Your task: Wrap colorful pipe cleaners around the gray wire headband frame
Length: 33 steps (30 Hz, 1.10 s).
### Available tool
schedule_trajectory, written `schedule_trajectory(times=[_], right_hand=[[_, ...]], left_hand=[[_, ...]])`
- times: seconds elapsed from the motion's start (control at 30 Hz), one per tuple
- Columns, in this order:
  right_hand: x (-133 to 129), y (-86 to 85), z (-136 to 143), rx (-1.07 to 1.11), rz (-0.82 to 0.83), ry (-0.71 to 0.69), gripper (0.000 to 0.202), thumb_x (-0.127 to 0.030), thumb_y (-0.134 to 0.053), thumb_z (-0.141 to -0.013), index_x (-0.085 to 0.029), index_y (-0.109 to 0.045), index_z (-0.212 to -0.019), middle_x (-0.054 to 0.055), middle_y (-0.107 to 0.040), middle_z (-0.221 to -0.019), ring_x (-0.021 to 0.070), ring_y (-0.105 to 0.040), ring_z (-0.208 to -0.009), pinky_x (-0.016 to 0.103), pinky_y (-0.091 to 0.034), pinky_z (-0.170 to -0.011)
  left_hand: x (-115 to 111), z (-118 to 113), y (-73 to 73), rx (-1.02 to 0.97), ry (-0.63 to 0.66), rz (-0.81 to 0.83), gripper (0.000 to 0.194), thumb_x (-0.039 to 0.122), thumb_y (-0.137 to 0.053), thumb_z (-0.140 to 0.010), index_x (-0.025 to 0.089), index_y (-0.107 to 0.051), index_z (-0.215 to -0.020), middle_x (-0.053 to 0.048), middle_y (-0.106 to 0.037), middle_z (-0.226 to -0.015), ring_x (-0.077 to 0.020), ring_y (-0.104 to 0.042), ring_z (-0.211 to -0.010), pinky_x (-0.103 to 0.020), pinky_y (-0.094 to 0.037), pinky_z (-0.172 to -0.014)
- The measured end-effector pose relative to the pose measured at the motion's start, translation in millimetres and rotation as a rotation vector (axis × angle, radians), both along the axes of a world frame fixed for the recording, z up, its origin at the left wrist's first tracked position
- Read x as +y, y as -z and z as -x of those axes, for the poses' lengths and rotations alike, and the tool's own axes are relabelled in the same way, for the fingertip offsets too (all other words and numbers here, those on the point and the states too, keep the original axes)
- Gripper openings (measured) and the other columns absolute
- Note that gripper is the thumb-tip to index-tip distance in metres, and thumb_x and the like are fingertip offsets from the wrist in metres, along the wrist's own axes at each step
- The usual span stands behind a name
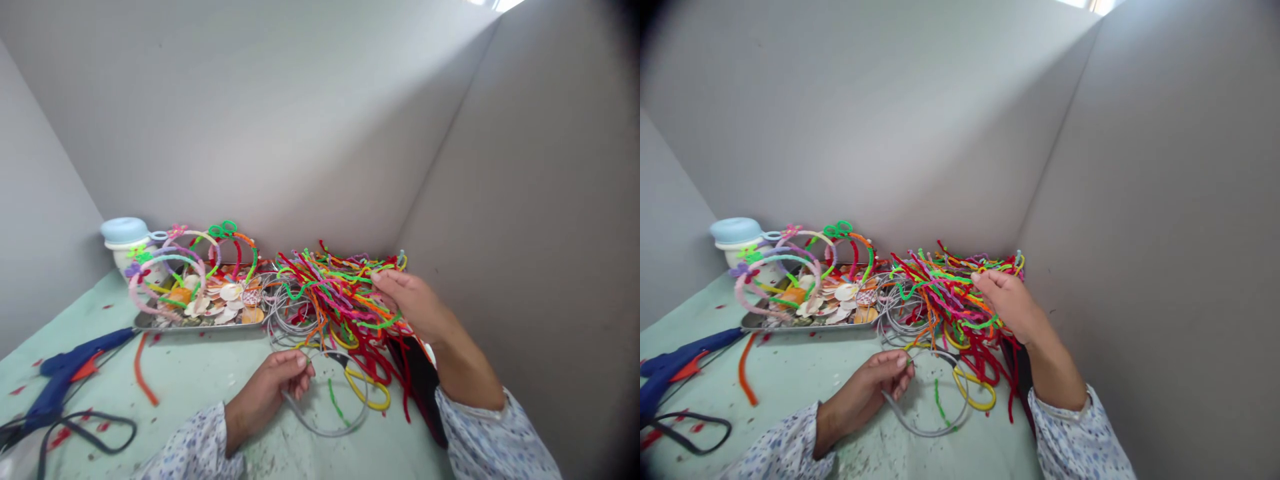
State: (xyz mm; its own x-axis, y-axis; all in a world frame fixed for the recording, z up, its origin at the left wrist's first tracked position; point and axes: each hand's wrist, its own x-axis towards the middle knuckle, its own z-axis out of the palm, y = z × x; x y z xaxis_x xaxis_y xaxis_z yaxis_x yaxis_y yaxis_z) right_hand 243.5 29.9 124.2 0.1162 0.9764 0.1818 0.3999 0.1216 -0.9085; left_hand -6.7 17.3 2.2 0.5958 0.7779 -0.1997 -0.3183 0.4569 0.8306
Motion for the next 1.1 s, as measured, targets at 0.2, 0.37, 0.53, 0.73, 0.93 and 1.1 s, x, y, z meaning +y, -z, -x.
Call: schedule_trajectory(times=[0.2,0.37,0.53,0.73,0.93,1.1], right_hand=[[-2,-5.2,-1,-0.384,-0.088,0.195,0.037,-0.046,-0.049,-0.083,-0.020,-0.045,-0.058,-0.004,-0.037,-0.051,0.0116,-0.033,-0.049,0.025,-0.025,-0.047],[-2,-2.3,-9,-0.371,-0.063,0.147,0.036,-0.045,-0.050,-0.083,-0.020,-0.045,-0.058,-0.005,-0.038,-0.051,0.0112,-0.034,-0.048,0.024,-0.026,-0.047],[3,5.7,-8,-0.367,-0.023,0.097,0.032,-0.044,-0.053,-0.082,-0.020,-0.054,-0.062,-0.005,-0.044,-0.051,0.0112,-0.036,-0.046,0.024,-0.027,-0.046],[20,33.7,8,-0.391,-0.025,0.033,0.028,-0.042,-0.057,-0.081,-0.019,-0.062,-0.064,-0.003,-0.054,-0.054,0.0123,-0.044,-0.051,0.023,-0.029,-0.048],[22,38.0,4,-0.365,0.014,-0.064,0.023,-0.035,-0.050,-0.084,-0.021,-0.063,-0.072,-0.003,-0.061,-0.059,0.0114,-0.046,-0.046,0.022,-0.031,-0.046],[21,38.5,-1,-0.462,-0.017,-0.052,0.020,-0.031,-0.055,-0.080,-0.021,-0.064,-0.066,-0.003,-0.057,-0.057,0.0127,-0.045,-0.052,0.023,-0.030,-0.049]], left_hand=[[0,0,0.4,0.003,0.002,-0.003,0.021,0.031,-0.071,-0.077,0.010,-0.068,-0.073,-0.004,-0.062,-0.067,-0.0085,-0.051,-0.055,-0.018,-0.038,-0.053],[1,1,3.1,-0.007,0.017,-0.015,0.019,0.029,-0.068,-0.080,0.011,-0.068,-0.075,-0.003,-0.061,-0.067,-0.0080,-0.050,-0.054,-0.018,-0.038,-0.053],[1,1,1.4,-0.003,0.022,-0.016,0.018,0.028,-0.067,-0.081,0.011,-0.068,-0.076,-0.003,-0.061,-0.068,-0.0077,-0.050,-0.055,-0.017,-0.038,-0.053],[0,1,0.9,0.009,0.015,-0.013,0.020,0.030,-0.069,-0.079,0.010,-0.068,-0.074,-0.004,-0.061,-0.068,-0.0080,-0.049,-0.054,-0.018,-0.038,-0.052],[0,1,0.5,0.023,0.021,-0.021,0.023,0.033,-0.070,-0.078,0.010,-0.068,-0.074,-0.004,-0.060,-0.065,-0.0082,-0.049,-0.054,-0.018,-0.038,-0.052],[1,0,-0.8,0.029,0.019,-0.041,0.024,0.034,-0.070,-0.078,0.010,-0.068,-0.072,-0.003,-0.059,-0.063,-0.0083,-0.048,-0.053,-0.018,-0.037,-0.051]])
